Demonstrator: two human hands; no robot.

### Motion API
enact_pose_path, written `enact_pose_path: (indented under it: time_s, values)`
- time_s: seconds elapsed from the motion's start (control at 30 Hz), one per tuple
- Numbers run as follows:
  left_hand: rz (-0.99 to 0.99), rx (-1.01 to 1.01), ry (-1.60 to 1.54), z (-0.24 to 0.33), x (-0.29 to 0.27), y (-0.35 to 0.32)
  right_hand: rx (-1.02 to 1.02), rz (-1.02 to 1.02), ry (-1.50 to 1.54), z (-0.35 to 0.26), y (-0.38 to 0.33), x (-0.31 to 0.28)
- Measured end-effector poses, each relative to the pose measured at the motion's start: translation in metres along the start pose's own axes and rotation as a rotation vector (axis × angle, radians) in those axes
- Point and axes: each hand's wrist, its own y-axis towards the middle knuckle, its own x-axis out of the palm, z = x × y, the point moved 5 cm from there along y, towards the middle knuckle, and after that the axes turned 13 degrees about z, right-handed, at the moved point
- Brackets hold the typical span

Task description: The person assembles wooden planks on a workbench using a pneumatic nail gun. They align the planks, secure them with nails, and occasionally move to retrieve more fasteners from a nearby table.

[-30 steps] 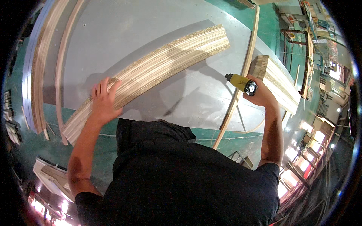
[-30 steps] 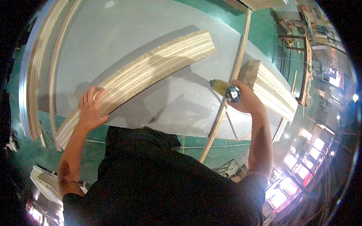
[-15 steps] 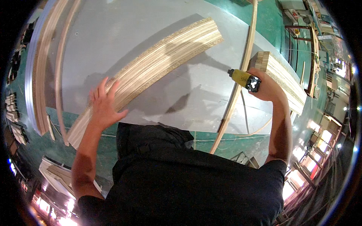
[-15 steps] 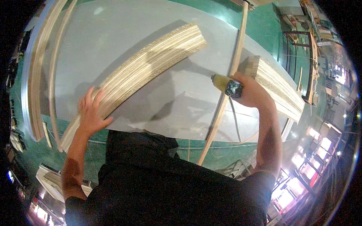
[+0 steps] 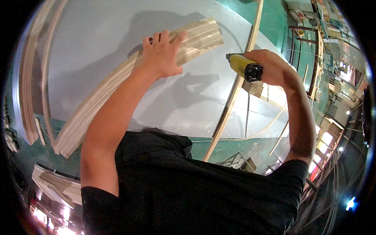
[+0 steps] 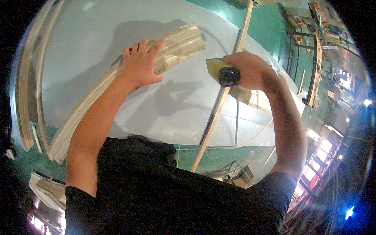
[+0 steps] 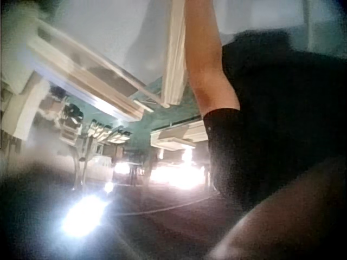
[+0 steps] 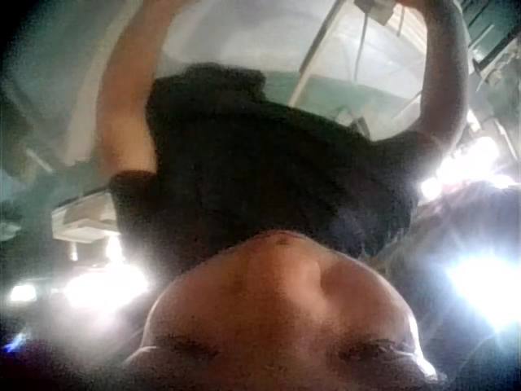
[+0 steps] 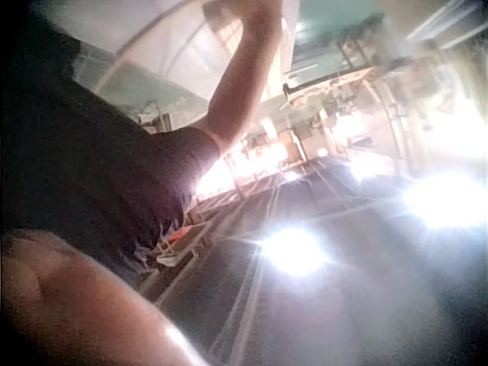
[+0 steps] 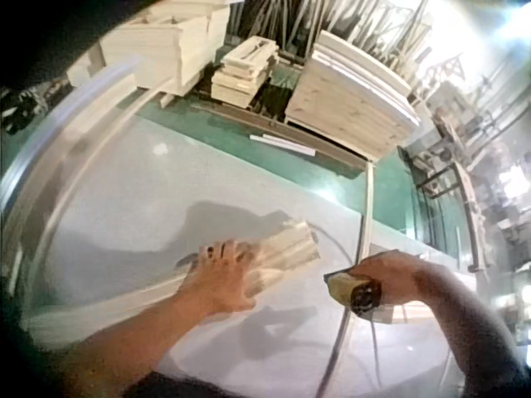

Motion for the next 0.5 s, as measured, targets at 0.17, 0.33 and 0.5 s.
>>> enact_pose_path:
  time_s: [0.17, 0.33, 0.5]
  values:
    - [0.008, 0.134, 0.02, 0.02, 0.015, -0.017, -0.006, -0.018, 0.029, 0.007, -0.005, 0.013]
    - [0.036, 0.178, -0.03, 0.026, 0.019, -0.025, 0.046, -0.154, 0.227, -0.01, -0.015, 0.023]
    - [0.057, 0.221, -0.037, 0.037, 0.026, -0.035, 0.029, -0.16, 0.306, -0.01, -0.02, 0.038]
